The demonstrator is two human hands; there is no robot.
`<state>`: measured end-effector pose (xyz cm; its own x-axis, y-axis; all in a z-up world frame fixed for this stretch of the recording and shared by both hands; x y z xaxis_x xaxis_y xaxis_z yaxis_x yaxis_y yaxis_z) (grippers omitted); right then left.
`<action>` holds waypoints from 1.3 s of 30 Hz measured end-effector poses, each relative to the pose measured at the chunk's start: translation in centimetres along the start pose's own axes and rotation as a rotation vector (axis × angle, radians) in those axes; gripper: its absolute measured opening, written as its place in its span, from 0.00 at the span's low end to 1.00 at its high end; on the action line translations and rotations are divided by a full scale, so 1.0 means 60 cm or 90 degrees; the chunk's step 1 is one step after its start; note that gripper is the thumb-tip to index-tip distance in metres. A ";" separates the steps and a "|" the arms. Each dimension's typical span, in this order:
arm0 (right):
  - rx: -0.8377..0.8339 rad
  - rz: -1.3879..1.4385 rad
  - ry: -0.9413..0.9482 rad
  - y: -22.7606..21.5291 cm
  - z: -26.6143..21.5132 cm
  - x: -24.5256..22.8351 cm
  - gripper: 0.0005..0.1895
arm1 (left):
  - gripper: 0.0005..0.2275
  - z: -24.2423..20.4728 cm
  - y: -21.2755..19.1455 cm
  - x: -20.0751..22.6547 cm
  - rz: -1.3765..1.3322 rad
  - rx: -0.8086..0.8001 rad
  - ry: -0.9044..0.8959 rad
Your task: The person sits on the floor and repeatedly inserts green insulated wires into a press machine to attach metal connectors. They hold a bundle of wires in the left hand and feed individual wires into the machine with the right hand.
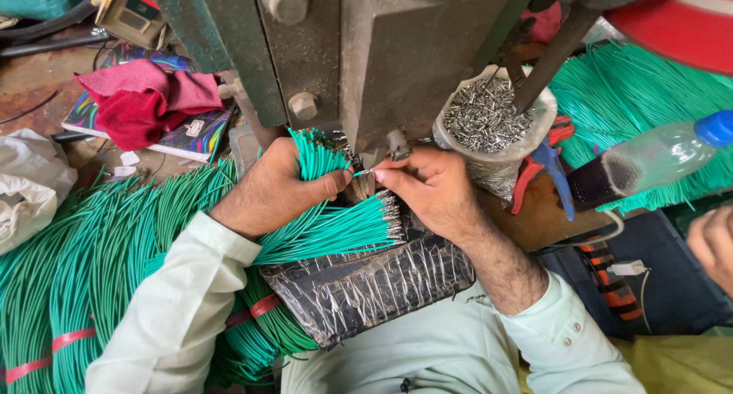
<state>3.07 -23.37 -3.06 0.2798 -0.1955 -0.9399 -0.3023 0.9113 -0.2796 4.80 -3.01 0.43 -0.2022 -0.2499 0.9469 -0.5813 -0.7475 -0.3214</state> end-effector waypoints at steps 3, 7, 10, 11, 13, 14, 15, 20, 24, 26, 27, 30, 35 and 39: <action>-0.011 0.064 -0.028 -0.010 -0.021 -0.014 0.08 | 0.09 -0.002 0.004 0.002 -0.008 -0.020 -0.032; 0.156 -0.362 -0.063 -0.111 -0.034 -0.046 0.08 | 0.09 -0.003 0.014 -0.001 0.025 -0.057 -0.066; 0.072 -0.601 0.017 -0.177 -0.008 -0.035 0.11 | 0.09 -0.001 0.014 0.002 0.034 -0.066 -0.032; 0.021 -0.634 0.055 -0.187 0.002 -0.022 0.12 | 0.09 -0.001 0.013 0.002 0.026 -0.063 -0.025; -0.027 -0.644 0.118 -0.200 0.006 0.003 0.12 | 0.09 -0.002 0.009 -0.001 -0.013 -0.053 -0.022; -0.021 -0.622 0.144 -0.208 0.004 0.013 0.11 | 0.09 -0.003 0.008 -0.004 -0.044 -0.049 -0.024; -0.015 -0.600 0.169 -0.214 0.003 0.023 0.10 | 0.08 -0.003 0.007 -0.007 -0.076 -0.045 -0.027; 0.143 -0.609 0.027 -0.226 -0.008 0.003 0.08 | 0.06 0.003 0.013 -0.008 -0.095 -0.086 0.003; 0.192 -0.278 0.123 -0.211 -0.037 0.003 0.07 | 0.06 0.003 0.010 -0.014 -0.055 -0.071 -0.021; 0.075 -0.270 0.168 -0.163 -0.056 -0.006 0.06 | 0.06 0.004 0.012 -0.014 -0.084 -0.075 -0.018; 0.015 -0.266 0.189 -0.135 -0.065 -0.010 0.06 | 0.06 0.004 0.013 -0.014 -0.098 -0.075 -0.016; -0.142 -0.351 0.009 -0.056 -0.081 -0.050 0.06 | 0.07 0.003 0.009 -0.020 -0.042 -0.059 -0.057; -0.149 -0.338 -0.018 -0.052 -0.096 -0.070 0.10 | 0.08 0.001 0.009 -0.014 -0.057 -0.065 -0.045; -0.102 -0.307 0.010 -0.069 -0.099 -0.050 0.07 | 0.10 0.002 0.008 -0.009 -0.029 -0.055 -0.042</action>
<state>-1.91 -28.71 -0.24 0.4085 -0.5870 -0.6990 -0.2784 0.6492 -0.7079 4.73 -3.31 -0.22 -0.1226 -0.2590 0.9581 -0.6556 -0.7036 -0.2741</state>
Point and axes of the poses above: each hand's wrist, its own z-axis towards the middle knuckle, its own y-axis out of the palm, x = y × z, the point moved 6 cm from there along z, towards the middle knuckle, and after that the axes turned 9 degrees about -x, right-handed, at the moved point
